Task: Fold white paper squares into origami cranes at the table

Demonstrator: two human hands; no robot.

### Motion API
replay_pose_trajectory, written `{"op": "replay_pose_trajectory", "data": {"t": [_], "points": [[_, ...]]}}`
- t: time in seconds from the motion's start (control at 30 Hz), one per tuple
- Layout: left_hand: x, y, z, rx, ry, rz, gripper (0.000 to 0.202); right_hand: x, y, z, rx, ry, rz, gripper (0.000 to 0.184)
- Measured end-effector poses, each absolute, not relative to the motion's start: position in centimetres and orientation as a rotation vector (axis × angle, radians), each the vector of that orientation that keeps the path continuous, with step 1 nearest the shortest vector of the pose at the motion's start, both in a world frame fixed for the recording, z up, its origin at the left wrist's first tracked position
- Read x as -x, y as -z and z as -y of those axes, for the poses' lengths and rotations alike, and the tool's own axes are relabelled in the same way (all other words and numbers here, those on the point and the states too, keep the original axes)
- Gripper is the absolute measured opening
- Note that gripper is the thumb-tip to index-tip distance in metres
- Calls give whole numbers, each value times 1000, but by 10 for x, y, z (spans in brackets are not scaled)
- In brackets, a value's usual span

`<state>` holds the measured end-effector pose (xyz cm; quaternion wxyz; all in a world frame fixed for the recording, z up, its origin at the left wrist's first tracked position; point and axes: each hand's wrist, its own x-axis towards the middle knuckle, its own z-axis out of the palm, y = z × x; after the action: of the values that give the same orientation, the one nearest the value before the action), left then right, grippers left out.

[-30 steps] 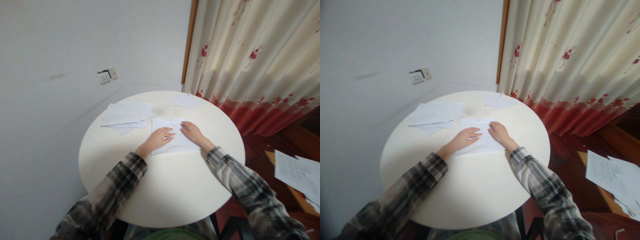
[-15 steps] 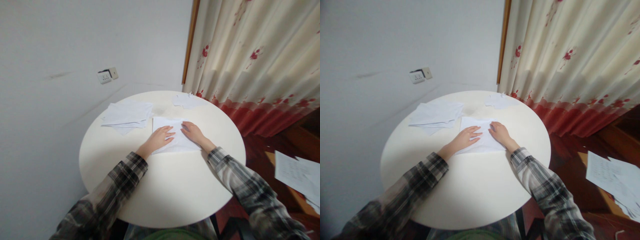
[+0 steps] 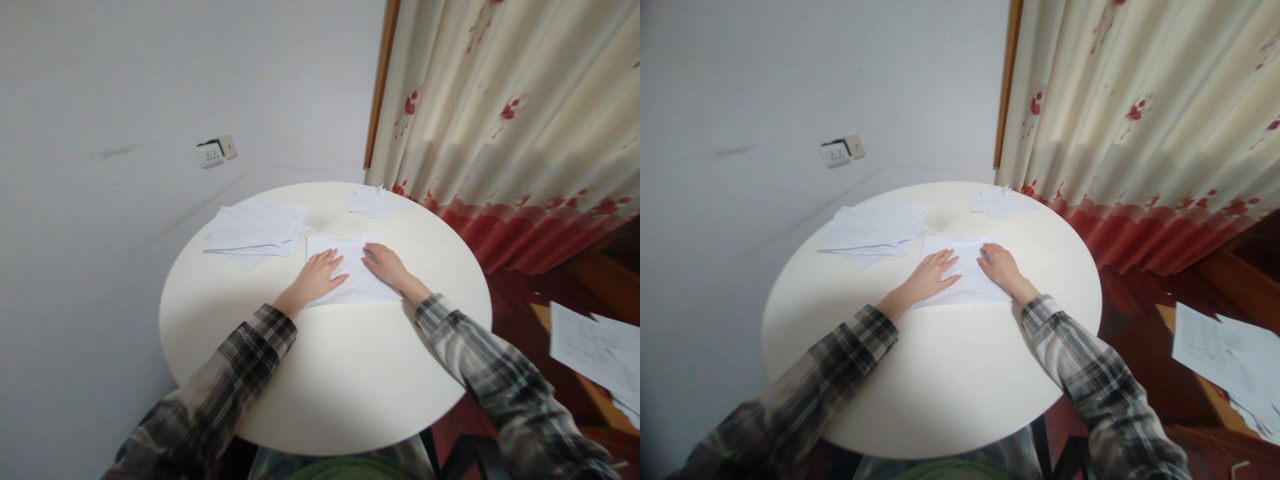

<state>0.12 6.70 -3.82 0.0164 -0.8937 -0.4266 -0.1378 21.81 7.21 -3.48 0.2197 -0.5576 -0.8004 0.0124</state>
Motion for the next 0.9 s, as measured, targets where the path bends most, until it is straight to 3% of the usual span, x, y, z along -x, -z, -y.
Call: {"op": "replay_pose_trajectory", "data": {"t": [0.9], "points": [[-1,39,-66,2784,380,1417,60,-218,36,-72,1538,-70,2207,36]]}}
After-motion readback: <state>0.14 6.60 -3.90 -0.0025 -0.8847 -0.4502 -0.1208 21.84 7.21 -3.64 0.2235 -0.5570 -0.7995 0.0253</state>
